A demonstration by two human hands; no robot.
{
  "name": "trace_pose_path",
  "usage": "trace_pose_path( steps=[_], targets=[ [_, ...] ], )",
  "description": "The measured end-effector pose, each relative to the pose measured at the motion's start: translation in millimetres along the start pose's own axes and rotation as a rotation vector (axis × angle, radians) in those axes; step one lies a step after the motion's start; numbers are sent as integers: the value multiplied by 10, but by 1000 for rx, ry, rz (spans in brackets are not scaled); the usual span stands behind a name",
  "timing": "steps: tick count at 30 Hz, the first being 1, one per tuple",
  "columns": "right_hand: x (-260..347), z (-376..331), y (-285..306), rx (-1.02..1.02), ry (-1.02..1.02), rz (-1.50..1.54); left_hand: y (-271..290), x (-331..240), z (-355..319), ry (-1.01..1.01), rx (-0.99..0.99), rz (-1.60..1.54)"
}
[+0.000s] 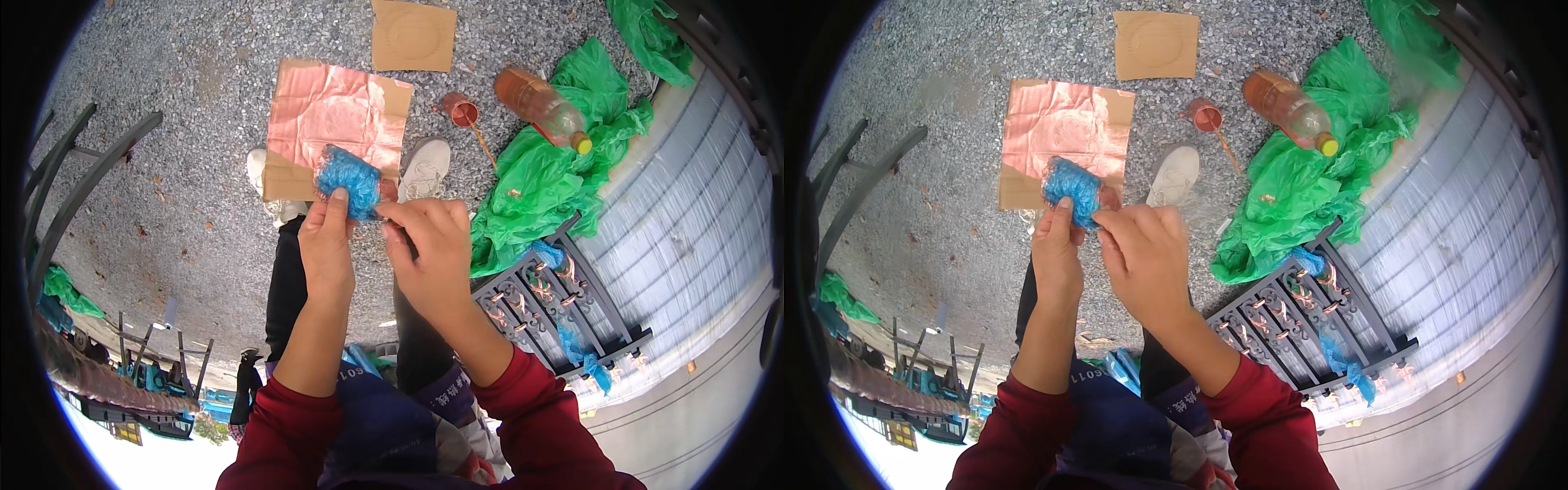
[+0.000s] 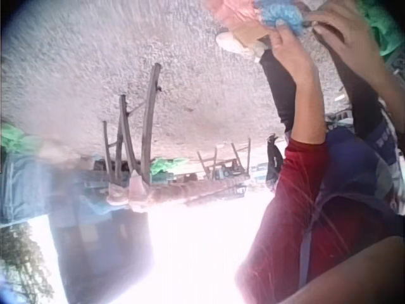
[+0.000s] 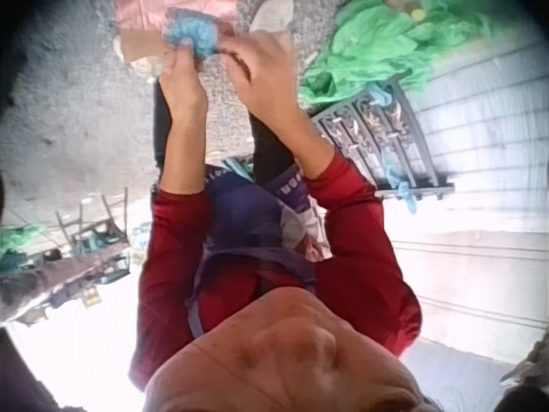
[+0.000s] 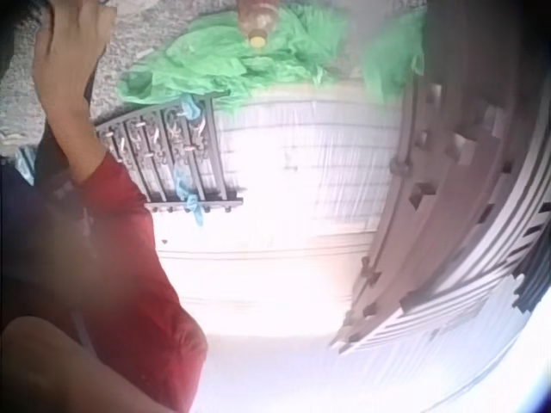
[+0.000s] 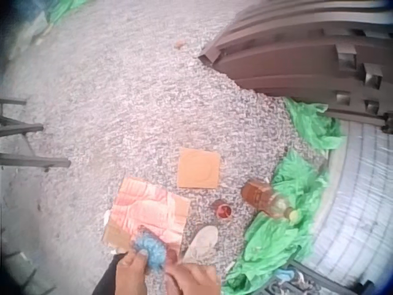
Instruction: The person applies copper-colored paint to the ornate metalwork of a gate using a cloth. They hold a cardboard reference sample in the other hand and repeatedly rub the cloth over the gate's decorative elements. The person briefly walks away to dip the cloth in a paint container before returning to continue painting.
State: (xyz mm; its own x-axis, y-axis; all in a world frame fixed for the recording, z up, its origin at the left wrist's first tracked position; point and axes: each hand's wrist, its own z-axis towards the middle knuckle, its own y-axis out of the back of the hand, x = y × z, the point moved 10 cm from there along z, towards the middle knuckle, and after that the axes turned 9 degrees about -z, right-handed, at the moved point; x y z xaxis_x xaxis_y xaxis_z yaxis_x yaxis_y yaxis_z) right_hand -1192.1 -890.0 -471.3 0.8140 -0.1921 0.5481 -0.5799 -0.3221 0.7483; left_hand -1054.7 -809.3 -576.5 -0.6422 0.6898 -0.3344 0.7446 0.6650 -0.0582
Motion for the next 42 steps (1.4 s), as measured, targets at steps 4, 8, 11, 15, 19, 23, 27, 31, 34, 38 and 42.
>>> trace_pose_path(
  steps=[4, 8, 11, 15, 19, 23, 27, 31, 34, 38, 42],
  targets=[
    [-1227, -352, -294, -3, -582, 411, 126, -63, 53, -32, -58, 28],
    [-2489, -755, -951, -146, -832, 528, 42, -65, 26, -19, -95, 18],
    [-2753, -480, -1093, -230, -777, 316, 56, -14, 19, -16, -108, 16],
    [-3016, -88, -1351, -335, -766, 149, 75, 43, 32, 16, -89, 44],
    [-3155, 214, -1431, -563, -567, 513, 64, 109, 45, 50, -74, 50],
    [-3413, 238, -1564, -543, -545, 655, 71, 153, 65, 81, -81, 99],
    [-3297, 321, -1476, -468, -524, 558, 127, 209, 69, 83, -92, 122],
    [-3274, 391, -1326, -432, -496, 426, 85, 201, 96, 63, -60, 154],
    [-3141, 472, -1143, -357, -417, 249, 33, 146, 97, 40, -63, 191],
    [-2483, 573, -667, -238, -251, -17, 86, 75, 108, 5, -70, 316],
    [-1814, 669, -217, -88, -66, -247, -68, -27, 118, -93, 2, 296]
  ],
)
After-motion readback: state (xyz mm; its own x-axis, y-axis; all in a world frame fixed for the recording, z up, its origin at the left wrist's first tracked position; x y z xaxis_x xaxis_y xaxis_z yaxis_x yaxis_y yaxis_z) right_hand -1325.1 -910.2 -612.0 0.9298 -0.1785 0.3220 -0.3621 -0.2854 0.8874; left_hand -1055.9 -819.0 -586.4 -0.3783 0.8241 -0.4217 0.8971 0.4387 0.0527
